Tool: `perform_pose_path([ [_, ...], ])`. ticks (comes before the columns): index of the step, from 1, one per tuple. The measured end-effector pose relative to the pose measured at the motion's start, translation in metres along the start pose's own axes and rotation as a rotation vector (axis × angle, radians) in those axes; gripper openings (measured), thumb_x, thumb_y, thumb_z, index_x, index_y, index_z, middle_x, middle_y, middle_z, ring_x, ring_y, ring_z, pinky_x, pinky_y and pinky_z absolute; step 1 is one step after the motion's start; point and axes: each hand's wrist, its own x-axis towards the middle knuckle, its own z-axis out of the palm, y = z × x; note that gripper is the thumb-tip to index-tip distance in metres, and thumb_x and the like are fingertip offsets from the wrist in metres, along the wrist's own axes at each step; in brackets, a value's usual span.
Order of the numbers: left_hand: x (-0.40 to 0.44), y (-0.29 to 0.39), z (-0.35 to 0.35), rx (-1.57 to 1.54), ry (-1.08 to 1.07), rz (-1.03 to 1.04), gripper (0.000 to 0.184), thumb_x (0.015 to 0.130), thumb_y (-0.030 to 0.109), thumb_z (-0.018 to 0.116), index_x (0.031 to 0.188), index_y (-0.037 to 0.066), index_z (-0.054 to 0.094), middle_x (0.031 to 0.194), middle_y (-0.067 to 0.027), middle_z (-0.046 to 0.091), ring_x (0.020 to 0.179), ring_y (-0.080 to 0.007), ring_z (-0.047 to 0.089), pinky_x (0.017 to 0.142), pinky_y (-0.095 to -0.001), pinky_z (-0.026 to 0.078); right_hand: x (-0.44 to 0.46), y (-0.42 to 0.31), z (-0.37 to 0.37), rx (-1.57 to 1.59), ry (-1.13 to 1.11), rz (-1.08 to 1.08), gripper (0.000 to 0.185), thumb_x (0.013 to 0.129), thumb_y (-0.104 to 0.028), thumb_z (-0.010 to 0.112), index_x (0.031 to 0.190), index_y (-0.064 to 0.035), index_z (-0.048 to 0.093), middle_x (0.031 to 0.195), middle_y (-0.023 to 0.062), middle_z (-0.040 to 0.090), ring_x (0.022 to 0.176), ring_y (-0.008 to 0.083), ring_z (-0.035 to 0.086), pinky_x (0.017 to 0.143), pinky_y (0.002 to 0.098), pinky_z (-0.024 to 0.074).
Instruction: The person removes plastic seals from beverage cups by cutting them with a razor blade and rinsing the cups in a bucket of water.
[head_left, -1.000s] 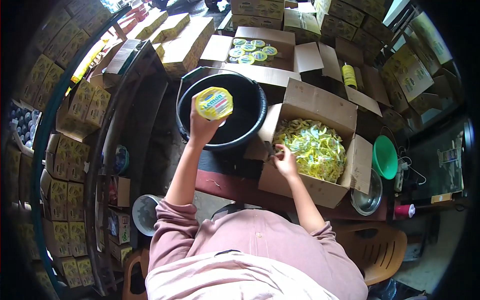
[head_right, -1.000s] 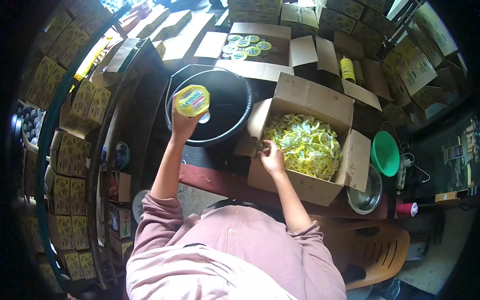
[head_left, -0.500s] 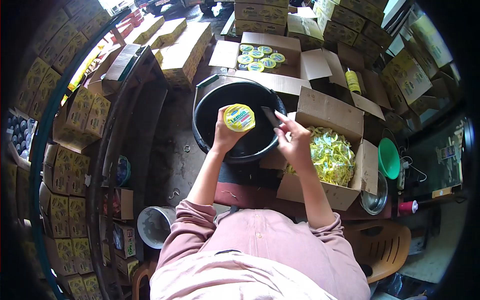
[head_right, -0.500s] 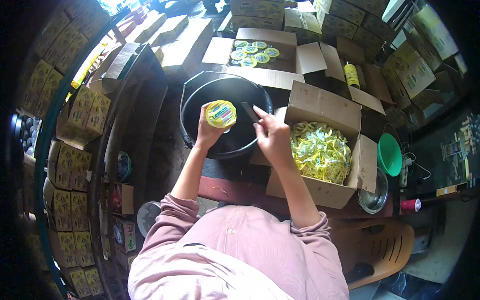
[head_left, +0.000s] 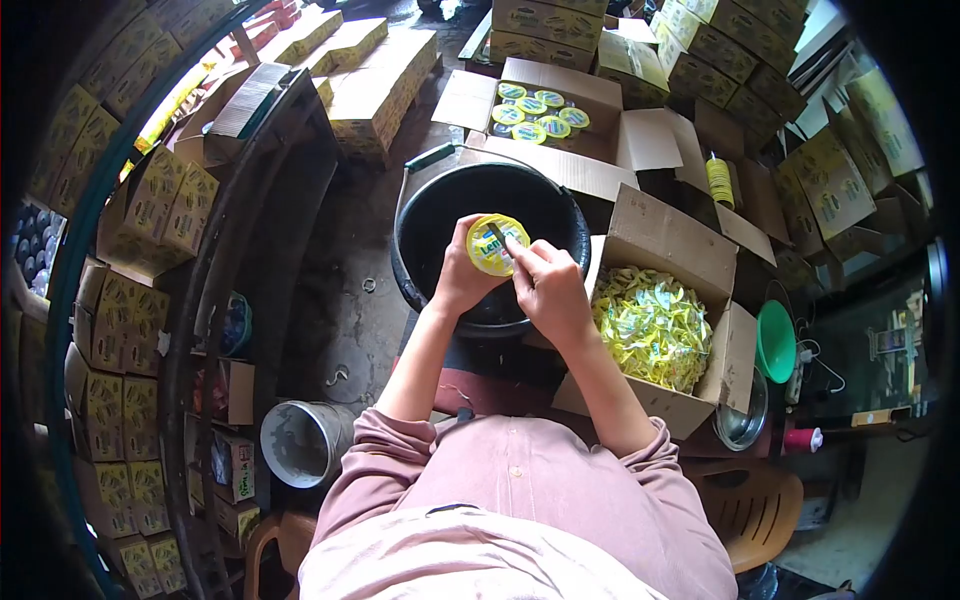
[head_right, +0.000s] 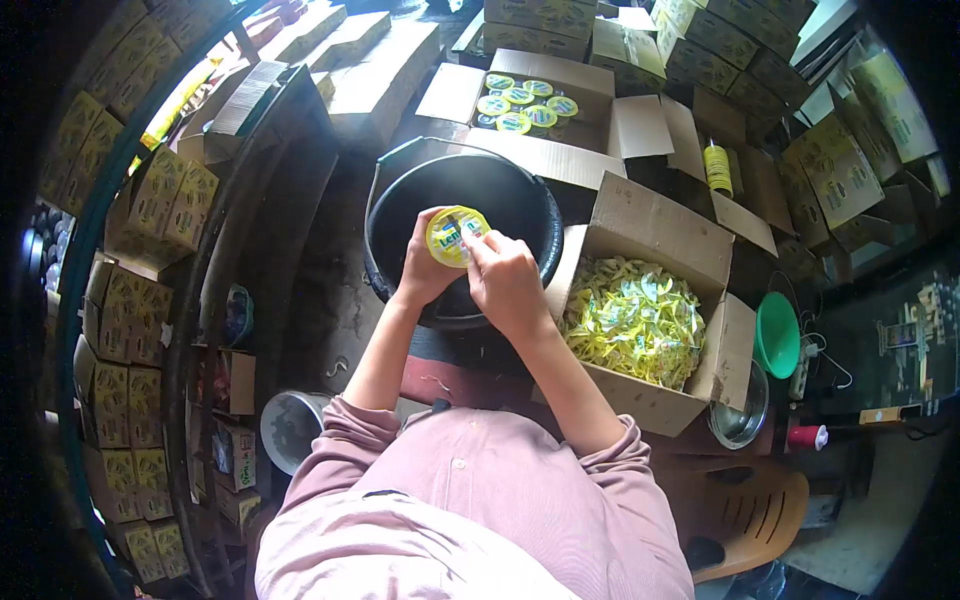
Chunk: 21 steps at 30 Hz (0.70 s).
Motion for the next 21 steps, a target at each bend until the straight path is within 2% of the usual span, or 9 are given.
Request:
perform_pose_path([
  [5, 0.0, 0.003, -0.002, 0.006, -0.022, -0.018, 0.064, 0.056, 0.008, 0.08, 0.109, 0.004, 0.043, 0.096, -0.0111, 0.06, 0.089, -0.019, 0.06, 0.077, -0.0304, 0.049, 0.0, 0.005, 0.005, -0.003, 0.015, -0.042, 0.029, 0.071, 0.0, 0.059, 0.1, -0.0024, 0.061, 0.078, 0.0129, 0.056, 0.067, 0.03, 0.055, 0.062, 0.0374, 0.0465],
  [11, 0.0, 0.001, -0.003, -0.02, -0.037, -0.008, 0.064, 0.057, 0.009, 0.08, 0.109, 0.004, 0.043, 0.097, -0.0117, 0.06, 0.091, -0.0187, 0.06, 0.078, -0.0306, 0.049, 0.002, 0.009, 0.004, -0.002, -0.039, -0.067, 0.028, 0.071, 0.0, 0.059, 0.099, -0.0015, 0.061, 0.08, 0.0135, 0.056, 0.068, 0.0305, 0.056, 0.064, 0.0376, 0.047],
  [14, -0.001, 0.0, -0.001, -0.027, -0.045, -0.024, 0.065, 0.057, 0.01, 0.081, 0.109, 0.004, 0.042, 0.097, -0.0116, 0.06, 0.091, -0.0193, 0.06, 0.078, -0.0307, 0.049, 0.001, 0.007, -0.002, -0.023, -0.125, -0.045, 0.028, 0.073, -0.002, 0.056, 0.1, 0.0022, 0.059, 0.088, 0.0161, 0.059, 0.075, 0.0295, 0.057, 0.072, 0.0368, 0.0441],
  [21, 0.001, 0.002, 0.0, 0.089, -0.013, 0.001, 0.069, 0.054, 0.011, 0.082, 0.109, 0.005, 0.042, 0.095, -0.0116, 0.06, 0.091, -0.021, 0.06, 0.078, -0.0307, 0.049, -0.013, 0.008, -0.017, -0.033, -0.242, 0.017, 0.031, 0.073, -0.002, 0.054, 0.104, 0.0006, 0.058, 0.083, 0.0145, 0.056, 0.074, 0.0301, 0.056, 0.073, 0.0371, 0.043],
])
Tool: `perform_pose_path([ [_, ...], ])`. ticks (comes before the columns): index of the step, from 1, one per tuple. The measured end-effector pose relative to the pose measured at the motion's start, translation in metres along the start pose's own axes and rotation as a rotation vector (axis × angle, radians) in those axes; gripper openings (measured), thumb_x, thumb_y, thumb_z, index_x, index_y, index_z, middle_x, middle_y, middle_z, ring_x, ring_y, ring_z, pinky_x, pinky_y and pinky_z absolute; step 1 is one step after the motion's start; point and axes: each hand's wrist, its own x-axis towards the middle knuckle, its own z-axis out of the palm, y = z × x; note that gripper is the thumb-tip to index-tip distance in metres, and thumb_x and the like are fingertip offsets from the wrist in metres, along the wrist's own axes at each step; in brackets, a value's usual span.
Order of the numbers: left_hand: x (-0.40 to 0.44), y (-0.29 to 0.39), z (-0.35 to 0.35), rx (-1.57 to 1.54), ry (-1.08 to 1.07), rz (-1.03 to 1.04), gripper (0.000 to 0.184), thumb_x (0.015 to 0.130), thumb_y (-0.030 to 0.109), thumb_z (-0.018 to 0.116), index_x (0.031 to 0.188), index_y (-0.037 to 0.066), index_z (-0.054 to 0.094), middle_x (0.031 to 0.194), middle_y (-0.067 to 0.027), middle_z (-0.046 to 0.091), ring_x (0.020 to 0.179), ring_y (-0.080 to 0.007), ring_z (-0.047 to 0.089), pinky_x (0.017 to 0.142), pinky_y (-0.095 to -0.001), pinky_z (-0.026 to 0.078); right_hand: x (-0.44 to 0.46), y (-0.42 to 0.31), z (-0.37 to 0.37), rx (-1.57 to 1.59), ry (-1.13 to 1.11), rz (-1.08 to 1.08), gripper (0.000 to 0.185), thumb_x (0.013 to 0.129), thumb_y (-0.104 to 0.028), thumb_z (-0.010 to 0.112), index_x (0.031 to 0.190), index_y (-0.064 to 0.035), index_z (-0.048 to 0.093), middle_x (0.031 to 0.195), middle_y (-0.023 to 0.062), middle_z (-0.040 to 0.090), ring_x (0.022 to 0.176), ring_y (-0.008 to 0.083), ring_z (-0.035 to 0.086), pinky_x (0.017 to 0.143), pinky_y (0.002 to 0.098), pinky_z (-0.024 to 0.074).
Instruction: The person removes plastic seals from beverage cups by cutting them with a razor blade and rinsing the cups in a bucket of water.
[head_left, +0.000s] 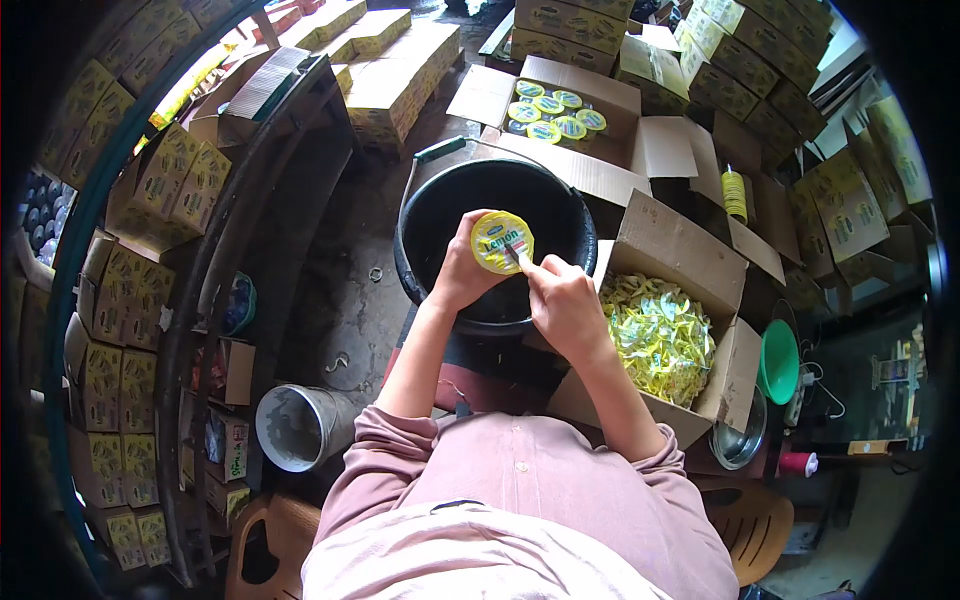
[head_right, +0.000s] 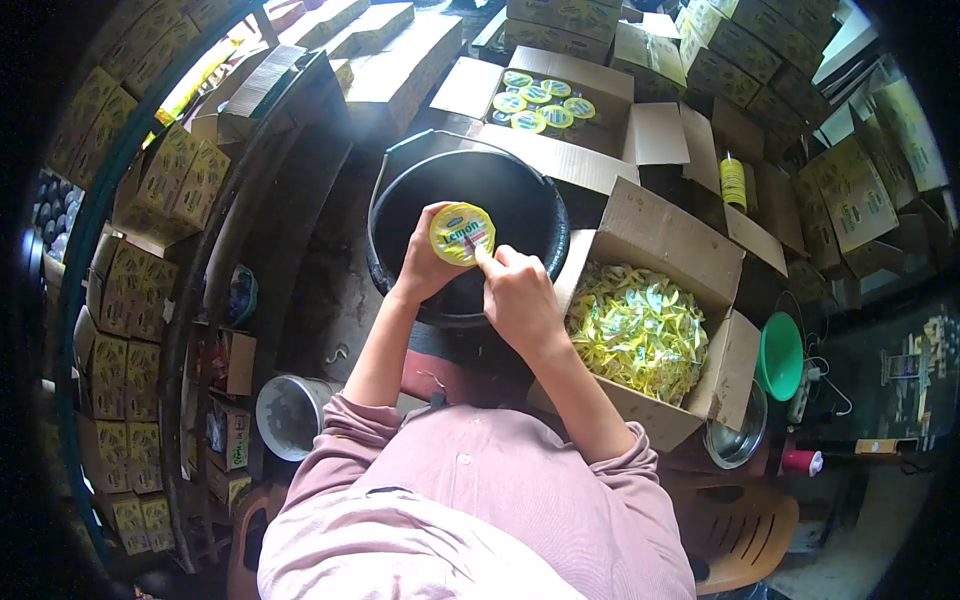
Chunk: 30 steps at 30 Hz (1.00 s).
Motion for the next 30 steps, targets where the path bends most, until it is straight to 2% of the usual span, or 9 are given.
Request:
perform_pose_path([
  [6, -0.001, 0.001, 0.001, 0.02, -0.037, -0.026, 0.07, 0.052, 0.009, 0.082, 0.11, 0.005, 0.042, 0.097, -0.0114, 0.059, 0.093, -0.0216, 0.059, 0.08, -0.0305, 0.048, -0.019, 0.003, -0.015, 0.048, -0.055, 0.051, 0.031, 0.073, -0.001, 0.053, 0.103, -0.0003, 0.059, 0.079, 0.013, 0.054, 0.074, 0.0297, 0.055, 0.07, 0.0372, 0.0436],
  [10, 0.0, -0.008, 0.0, 0.103, -0.022, 0.099, 0.067, 0.054, 0.006, 0.081, 0.11, 0.004, 0.045, 0.098, -0.0096, 0.058, 0.093, -0.0187, 0.057, 0.083, -0.0288, 0.047, -0.023, 0.009, -0.032, 0.144, -0.017, 0.071, 0.03, 0.072, 0.001, 0.055, 0.1, -0.005, 0.062, 0.071, 0.0109, 0.053, 0.066, 0.0287, 0.054, 0.063, 0.0363, 0.0435],
  [12, 0.001, -0.008, -0.002, 0.124, -0.06, 0.116, 0.067, 0.053, 0.01, 0.081, 0.11, 0.004, 0.047, 0.099, -0.0106, 0.057, 0.094, -0.0206, 0.057, 0.084, -0.0288, 0.046, -0.015, 0.017, -0.043, 0.088, 0.041, -0.085, 0.031, 0.071, 0.001, 0.055, 0.1, -0.0066, 0.062, 0.07, 0.01, 0.052, 0.064, 0.0273, 0.053, 0.062, 0.0356, 0.0422],
  [16, 0.001, -0.003, -0.003, -0.21, -0.205, -0.048, 0.069, 0.053, 0.01, 0.081, 0.113, 0.002, 0.048, 0.1, -0.009, 0.057, 0.097, -0.016, 0.056, 0.086, -0.0281, 0.045, 0.008, 0.042, -0.044, -0.014, 0.087, -0.345, 0.032, 0.071, 0.0, 0.056, 0.1, -0.0128, 0.064, 0.068, 0.005, 0.051, 0.064, 0.02, 0.052, 0.066, 0.0319, 0.0384],
  [19, -0.001, -0.004, -0.003, -0.166, -0.246, -0.016, 0.08, 0.054, 0.009, 0.081, 0.123, 0.003, 0.04, 0.103, -0.0099, 0.055, 0.098, -0.0166, 0.055, 0.087, -0.0287, 0.044, 0.019, 0.051, -0.041, -0.036, 0.026, -0.398, 0.03, 0.075, -0.001, 0.054, 0.1, -0.0149, 0.064, 0.07, 0.004, 0.052, 0.066, 0.0184, 0.052, 0.068, 0.0308, 0.039],
  [22, -0.004, -0.002, -0.003, -0.298, -0.192, -0.068, 0.096, 0.055, 0.005, 0.08, 0.134, 0.004, 0.024, 0.106, -0.0113, 0.053, 0.1, -0.0184, 0.054, 0.088, -0.03, 0.044, 0.028, 0.052, -0.037, -0.051, -0.016, -0.418, 0.027, 0.078, -0.004, 0.054, 0.1, -0.0161, 0.064, 0.071, 0.0039, 0.052, 0.067, 0.0179, 0.052, 0.069, 0.0303, 0.0395],
  [25, -0.004, -0.004, -0.002, -0.342, -0.222, -0.08, 0.108, 0.057, 0.003, 0.078, 0.138, 0.006, 0.007, 0.109, -0.0123, 0.051, 0.101, -0.0196, 0.053, 0.089, -0.031, 0.043, 0.033, 0.052, -0.033, -0.056, -0.027, -0.443, 0.029, 0.077, -0.004, 0.054, 0.1, -0.0172, 0.065, 0.071, 0.0039, 0.052, 0.067, 0.0181, 0.052, 0.069, 0.0304, 0.0397],
  [30, -0.004, 0.0, -0.002, -0.402, -0.242, -0.123, 0.113, 0.055, -0.003, 0.076, 0.139, 0.008, 0.002, 0.11, -0.0133, 0.049, 0.103, -0.0199, 0.052, 0.09, -0.0316, 0.044, 0.036, 0.05, -0.03, -0.064, -0.042, -0.455, 0.03, 0.076, -0.003, 0.054, 0.099, -0.0185, 0.065, 0.073, 0.004, 0.053, 0.068, 0.0188, 0.053, 0.068, 0.0312, 0.0398],
])
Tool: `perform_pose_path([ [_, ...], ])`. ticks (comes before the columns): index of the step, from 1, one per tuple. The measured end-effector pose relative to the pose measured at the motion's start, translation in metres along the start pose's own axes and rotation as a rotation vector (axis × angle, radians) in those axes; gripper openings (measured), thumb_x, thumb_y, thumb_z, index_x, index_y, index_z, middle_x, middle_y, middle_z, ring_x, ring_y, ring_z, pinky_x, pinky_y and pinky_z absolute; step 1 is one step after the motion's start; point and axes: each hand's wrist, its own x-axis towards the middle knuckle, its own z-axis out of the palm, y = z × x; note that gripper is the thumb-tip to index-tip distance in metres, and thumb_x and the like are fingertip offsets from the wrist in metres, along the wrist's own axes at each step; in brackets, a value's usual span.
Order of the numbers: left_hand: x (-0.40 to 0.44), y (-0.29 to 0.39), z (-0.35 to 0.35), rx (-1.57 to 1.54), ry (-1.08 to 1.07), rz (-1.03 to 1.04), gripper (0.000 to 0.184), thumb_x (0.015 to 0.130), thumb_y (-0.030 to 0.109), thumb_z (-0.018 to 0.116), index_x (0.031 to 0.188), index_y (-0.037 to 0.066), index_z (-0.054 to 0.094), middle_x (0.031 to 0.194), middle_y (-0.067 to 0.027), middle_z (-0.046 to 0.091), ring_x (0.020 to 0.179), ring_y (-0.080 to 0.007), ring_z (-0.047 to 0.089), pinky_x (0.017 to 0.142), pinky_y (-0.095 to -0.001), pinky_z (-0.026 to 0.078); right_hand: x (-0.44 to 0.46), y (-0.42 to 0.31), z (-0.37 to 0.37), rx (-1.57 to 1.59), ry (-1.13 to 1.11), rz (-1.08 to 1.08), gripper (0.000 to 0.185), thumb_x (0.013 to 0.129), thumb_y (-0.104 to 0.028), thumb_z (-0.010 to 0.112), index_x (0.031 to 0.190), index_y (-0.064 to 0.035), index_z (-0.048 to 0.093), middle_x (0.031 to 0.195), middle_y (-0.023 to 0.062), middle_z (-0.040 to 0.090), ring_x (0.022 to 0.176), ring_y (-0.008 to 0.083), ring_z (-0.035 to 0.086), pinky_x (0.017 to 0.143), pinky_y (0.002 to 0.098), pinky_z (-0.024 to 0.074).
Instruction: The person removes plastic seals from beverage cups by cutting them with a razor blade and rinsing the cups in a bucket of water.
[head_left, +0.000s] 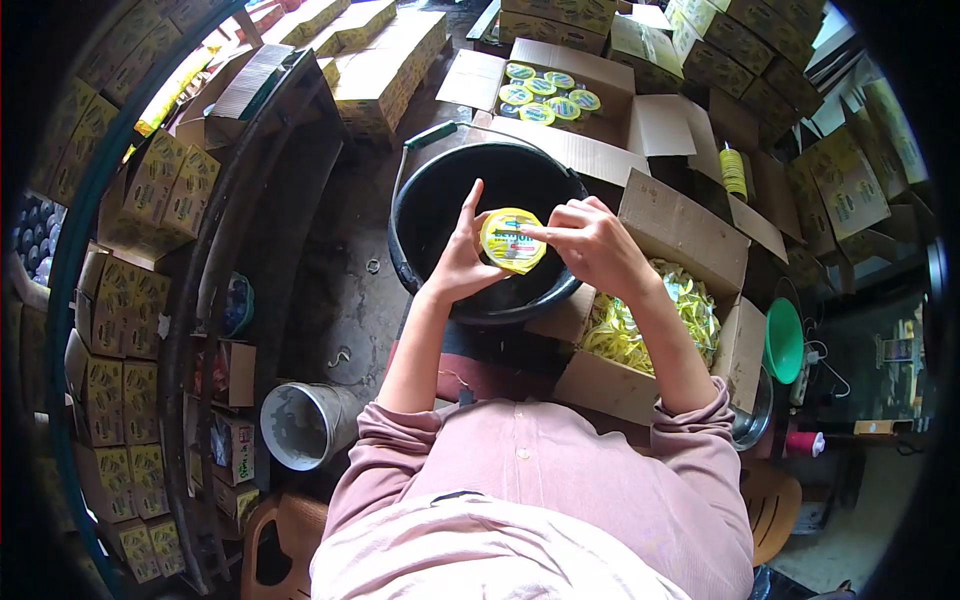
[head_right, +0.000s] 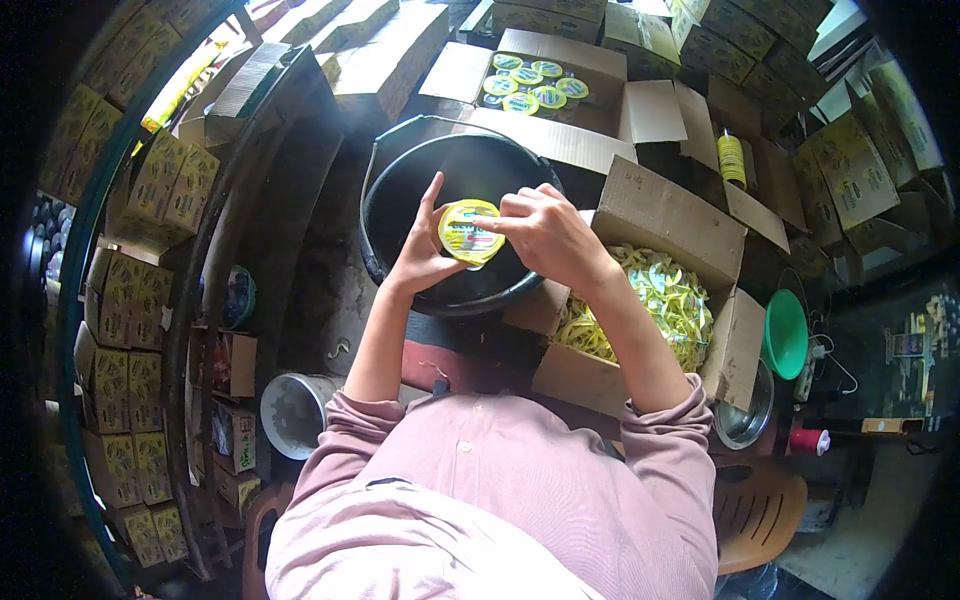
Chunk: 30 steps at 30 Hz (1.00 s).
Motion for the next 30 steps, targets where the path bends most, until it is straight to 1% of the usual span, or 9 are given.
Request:
perform_pose_path([
  [1, 0.0, 0.002, 0.001, -0.025, -0.006, -0.014, 0.113, 0.053, -0.005, 0.075, 0.139, 0.009, 0.002, 0.111, -0.0139, 0.049, 0.104, -0.0203, 0.052, 0.09, -0.0318, 0.044, 0.0, 0.0, 0.001, 0.003, -0.002, -0.007, 0.031, 0.075, -0.003, 0.054, 0.099, -0.0186, 0.065, 0.074, 0.004, 0.054, 0.068, 0.0189, 0.053, 0.068, 0.0314, 0.0398],
  [7, 0.0, 0.001, 0.0, -0.057, -0.013, 0.0, 0.116, 0.052, -0.006, 0.076, 0.139, 0.01, 0.002, 0.111, -0.0135, 0.048, 0.104, -0.0204, 0.051, 0.09, -0.0318, 0.044, 0.002, -0.001, 0.004, -0.012, -0.034, -0.009, 0.031, 0.075, -0.003, 0.054, 0.1, -0.0186, 0.064, 0.075, 0.0043, 0.055, 0.07, 0.0192, 0.054, 0.069, 0.0323, 0.0401],
  [10, -0.001, 0.003, 0.001, -0.035, -0.005, -0.015, 0.115, 0.053, -0.005, 0.076, 0.14, 0.011, 0.002, 0.111, -0.0128, 0.049, 0.103, -0.0198, 0.051, 0.09, -0.0317, 0.044, 0.003, -0.002, 0.006, -0.025, -0.034, -0.019, 0.033, 0.073, -0.003, 0.055, 0.1, -0.0183, 0.064, 0.076, 0.0043, 0.055, 0.072, 0.0192, 0.055, 0.069, 0.032, 0.0404],
  [16, 0.0, -0.003, -0.003, 0.069, -0.028, 0.013, 0.114, 0.055, -0.004, 0.076, 0.14, 0.012, 0.002, 0.109, -0.0119, 0.05, 0.101, -0.0184, 0.052, 0.089, -0.0308, 0.044, 0.003, -0.006, 0.01, -0.113, -0.078, -0.042, 0.032, 0.067, -0.001, 0.059, 0.096, -0.0142, 0.064, 0.08, 0.0048, 0.058, 0.077, 0.0189, 0.057, 0.074, 0.031, 0.0415],
  [19, 0.0, -0.004, -0.003, 0.072, -0.018, 0.014, 0.114, 0.056, -0.002, 0.077, 0.14, 0.011, 0.002, 0.108, -0.0119, 0.05, 0.101, -0.0182, 0.052, 0.089, -0.0307, 0.044, 0.003, -0.005, 0.008, -0.094, -0.107, -0.042, 0.031, 0.067, -0.001, 0.059, 0.095, -0.0131, 0.064, 0.082, 0.005, 0.058, 0.079, 0.0187, 0.057, 0.076, 0.0309, 0.0417],
  [22, 0.0, -0.001, -0.001, -0.009, -0.024, 0.022, 0.114, 0.056, -0.001, 0.077, 0.14, 0.01, 0.001, 0.108, -0.0122, 0.05, 0.1, -0.0183, 0.053, 0.089, -0.0308, 0.044, -0.001, 0.002, 0.007, -0.107, -0.143, -0.026, 0.03, 0.068, -0.001, 0.058, 0.094, -0.0147, 0.065, 0.081, 0.0037, 0.058, 0.078, 0.0187, 0.057, 0.075, 0.0306, 0.0417],
  [25, 0.001, 0.0, 0.0, 0.066, -0.029, 0.009, 0.114, 0.056, -0.001, 0.077, 0.14, 0.009, 0.0, 0.108, -0.0129, 0.05, 0.1, -0.0184, 0.053, 0.088, -0.0311, 0.044, -0.001, 0.005, 0.01, -0.136, -0.154, -0.044, 0.029, 0.068, -0.001, 0.058, 0.092, -0.0159, 0.065, 0.082, 0.0024, 0.059, 0.077, 0.0182, 0.056, 0.075, 0.0307, 0.0415],
  [28, 0.001, -0.002, 0.0, 0.147, -0.039, 0.032, 0.114, 0.059, 0.004, 0.077, 0.139, 0.009, -0.003, 0.105, -0.0136, 0.054, 0.095, -0.019, 0.056, 0.085, -0.0306, 0.046, 0.002, 0.007, 0.021, -0.14, -0.181, -0.076, 0.029, 0.068, -0.002, 0.058, 0.091, -0.0167, 0.066, 0.082, 0.0012, 0.059, 0.078, 0.0172, 0.056, 0.074, 0.0308, 0.0411],
  [30, 0.001, -0.002, 0.001, 0.185, -0.027, 0.029, 0.113, 0.06, 0.004, 0.077, 0.139, 0.009, -0.003, 0.104, -0.0132, 0.055, 0.095, -0.0192, 0.057, 0.084, -0.031, 0.046, 0.003, 0.01, 0.027, -0.156, -0.208, -0.088, 0.028, 0.067, -0.003, 0.059, 0.09, -0.0177, 0.066, 0.084, 0.0001, 0.059, 0.079, 0.0161, 0.055, 0.075, 0.0306, 0.0404],
])
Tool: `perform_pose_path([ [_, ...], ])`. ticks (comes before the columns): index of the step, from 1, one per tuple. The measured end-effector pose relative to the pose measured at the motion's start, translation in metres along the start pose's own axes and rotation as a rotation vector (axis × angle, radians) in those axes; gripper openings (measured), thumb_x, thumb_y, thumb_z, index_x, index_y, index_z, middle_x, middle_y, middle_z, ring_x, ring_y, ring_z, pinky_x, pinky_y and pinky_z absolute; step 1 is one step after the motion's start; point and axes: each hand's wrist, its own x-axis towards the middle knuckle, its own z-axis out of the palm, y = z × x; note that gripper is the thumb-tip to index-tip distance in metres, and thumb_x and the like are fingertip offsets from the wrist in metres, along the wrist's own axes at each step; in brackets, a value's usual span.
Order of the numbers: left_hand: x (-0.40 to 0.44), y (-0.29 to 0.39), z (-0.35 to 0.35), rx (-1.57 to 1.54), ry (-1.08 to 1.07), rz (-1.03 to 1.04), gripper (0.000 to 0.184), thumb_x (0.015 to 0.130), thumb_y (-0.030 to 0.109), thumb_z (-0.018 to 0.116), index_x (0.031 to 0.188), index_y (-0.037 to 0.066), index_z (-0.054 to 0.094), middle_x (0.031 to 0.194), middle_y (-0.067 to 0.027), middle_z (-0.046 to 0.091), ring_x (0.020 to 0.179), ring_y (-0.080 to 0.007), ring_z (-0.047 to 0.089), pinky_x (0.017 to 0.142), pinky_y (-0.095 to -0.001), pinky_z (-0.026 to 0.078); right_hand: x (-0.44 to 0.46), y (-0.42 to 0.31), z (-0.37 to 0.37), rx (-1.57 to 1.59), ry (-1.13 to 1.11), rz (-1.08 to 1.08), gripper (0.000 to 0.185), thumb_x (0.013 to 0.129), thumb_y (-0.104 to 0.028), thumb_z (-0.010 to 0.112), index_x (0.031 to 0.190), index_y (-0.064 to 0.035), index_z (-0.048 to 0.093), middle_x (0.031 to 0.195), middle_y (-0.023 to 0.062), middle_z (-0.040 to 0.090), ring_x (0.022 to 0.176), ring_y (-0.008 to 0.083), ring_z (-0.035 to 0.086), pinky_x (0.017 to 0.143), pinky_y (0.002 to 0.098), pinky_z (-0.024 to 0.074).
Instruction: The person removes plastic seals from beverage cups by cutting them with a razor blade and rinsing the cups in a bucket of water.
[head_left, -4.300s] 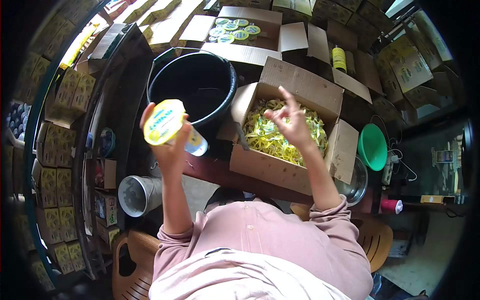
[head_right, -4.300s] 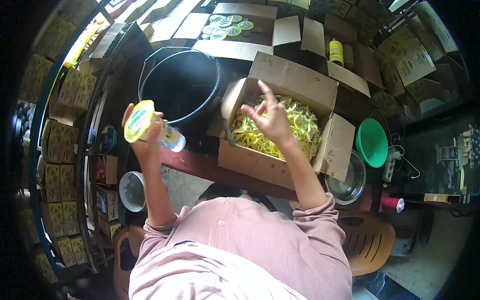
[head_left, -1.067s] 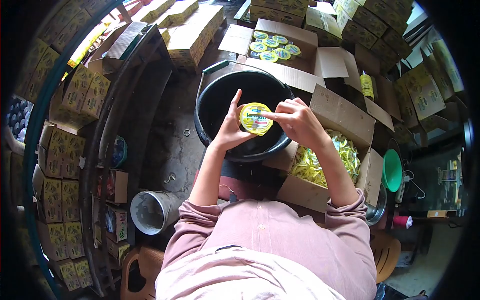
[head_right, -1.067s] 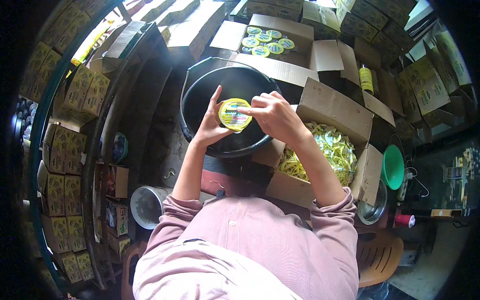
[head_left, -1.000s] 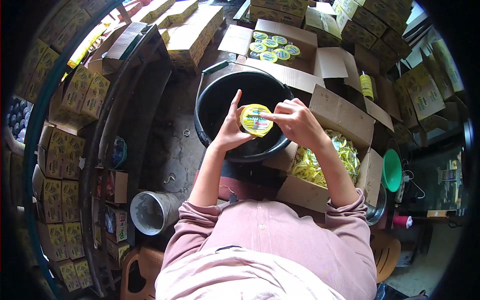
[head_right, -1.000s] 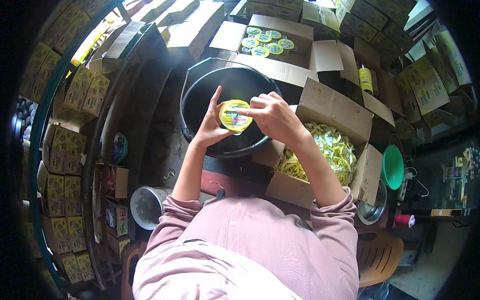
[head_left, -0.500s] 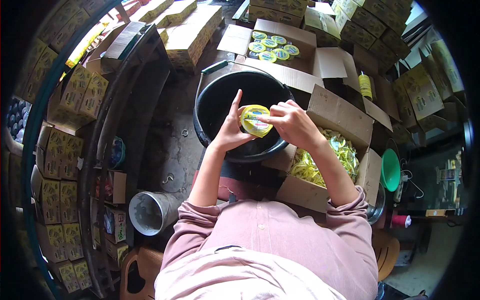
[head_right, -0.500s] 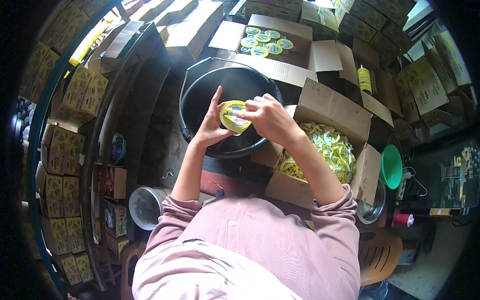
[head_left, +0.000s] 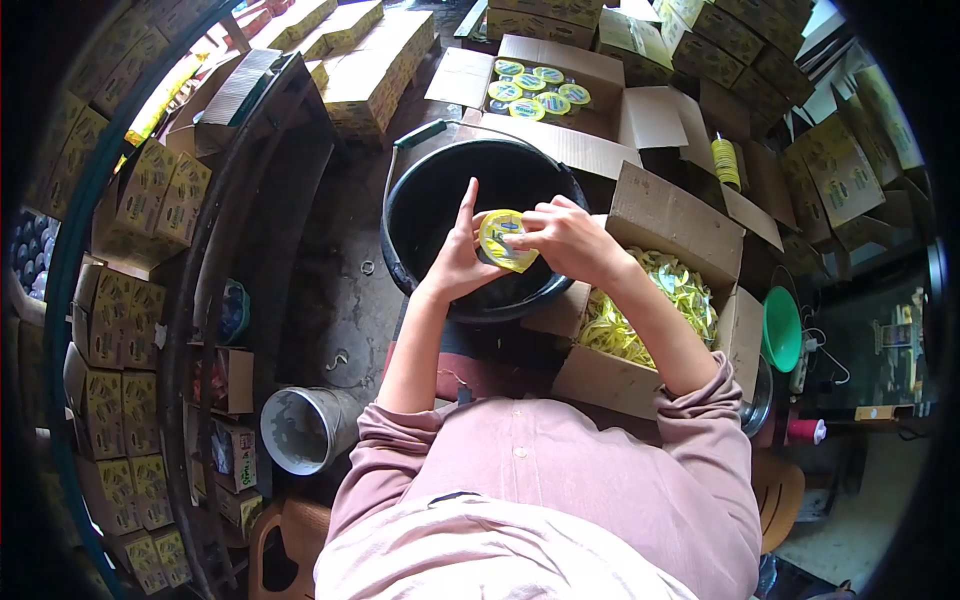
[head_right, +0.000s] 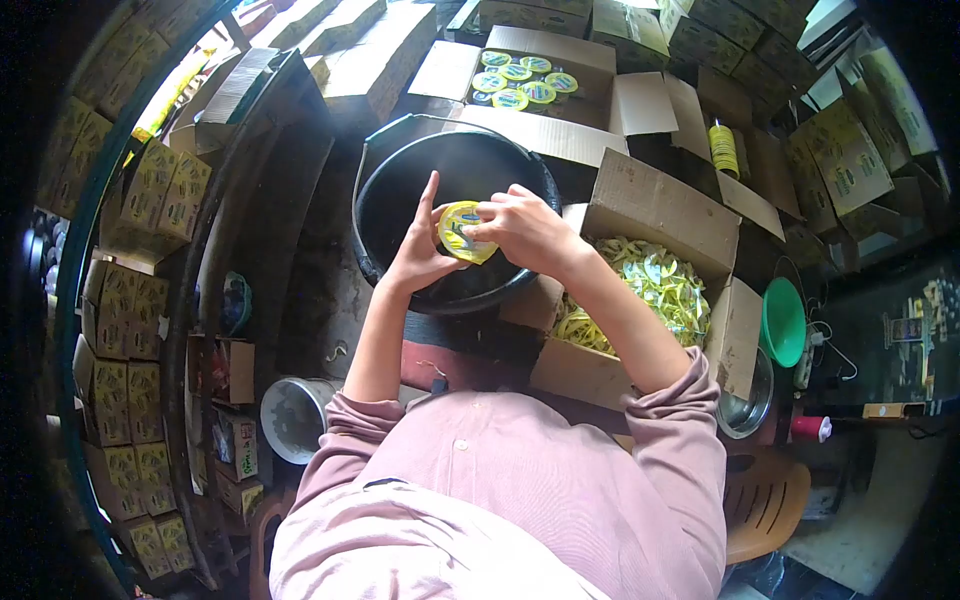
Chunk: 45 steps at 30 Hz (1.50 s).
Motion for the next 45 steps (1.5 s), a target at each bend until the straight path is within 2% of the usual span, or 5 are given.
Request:
perform_pose_path([
  [16, 0.0, -0.001, 0.004, 0.272, -0.015, -0.114, 0.113, 0.059, 0.004, 0.077, 0.138, 0.005, -0.004, 0.101, -0.0193, 0.058, 0.095, -0.0251, 0.058, 0.087, -0.033, 0.045, -0.078, 0.011, -0.025, 0.069, 0.184, 0.296, 0.031, 0.072, -0.002, 0.057, 0.099, -0.0163, 0.064, 0.068, 0.0026, 0.053, 0.068, 0.0183, 0.053, 0.066, 0.0308, 0.0385],
  [22, 0.004, 0.004, 0.005, 0.808, -0.221, -0.258, 0.115, 0.061, 0.009, 0.074, 0.137, 0.007, -0.012, 0.087, -0.0235, 0.059, 0.085, -0.0358, 0.059, 0.077, -0.0384, 0.048, -0.092, -0.023, -0.011, 0.259, 0.411, 0.53, 0.025, 0.073, -0.004, 0.06, 0.096, -0.0117, 0.066, 0.065, 0.0066, 0.05, 0.063, 0.0209, 0.048, 0.06, 0.0317, 0.0347],
  [31, 0.032, -0.002, 0.005, 1.397, -0.431, -0.121, 0.119, 0.054, 0.009, 0.075, 0.137, 0.001, -0.011, 0.078, -0.0149, 0.064, 0.073, -0.0278, 0.063, 0.065, -0.0341, 0.05, -0.095, -0.054, 0.016, 0.577, 0.619, 0.644, 0.032, 0.07, 0.007, 0.061, 0.098, -0.0078, 0.065, 0.067, 0.0077, 0.055, 0.056, 0.0166, 0.052, 0.051, 0.0273, 0.0408],
  [38, 0.041, -0.01, 0.008, 1.519, -0.565, -0.165, 0.108, 0.063, 0.008, 0.069, 0.137, 0.001, -0.009, 0.08, -0.012, 0.065, 0.072, -0.0248, 0.064, 0.066, -0.0337, 0.044, -0.099, -0.06, 0.018, 0.587, 0.631, 0.683, 0.03, 0.071, 0.007, 0.062, 0.098, -0.006, 0.065, 0.07, 0.0067, 0.058, 0.058, 0.0131, 0.052, 0.052, 0.0248, 0.0418],
  [45, 0.048, -0.006, 0.014, 1.573, -0.65, -0.236, 0.117, 0.053, 0.016, 0.078, 0.136, -0.001, -0.002, 0.083, -0.0131, 0.064, 0.076, -0.025, 0.064, 0.07, -0.033, 0.046, -0.095, -0.064, 0.016, 0.606, 0.627, 0.69, 0.03, 0.071, 0.006, 0.062, 0.098, -0.0059, 0.065, 0.072, 0.007, 0.059, 0.059, 0.0141, 0.054, 0.055, 0.0259, 0.0433],
])
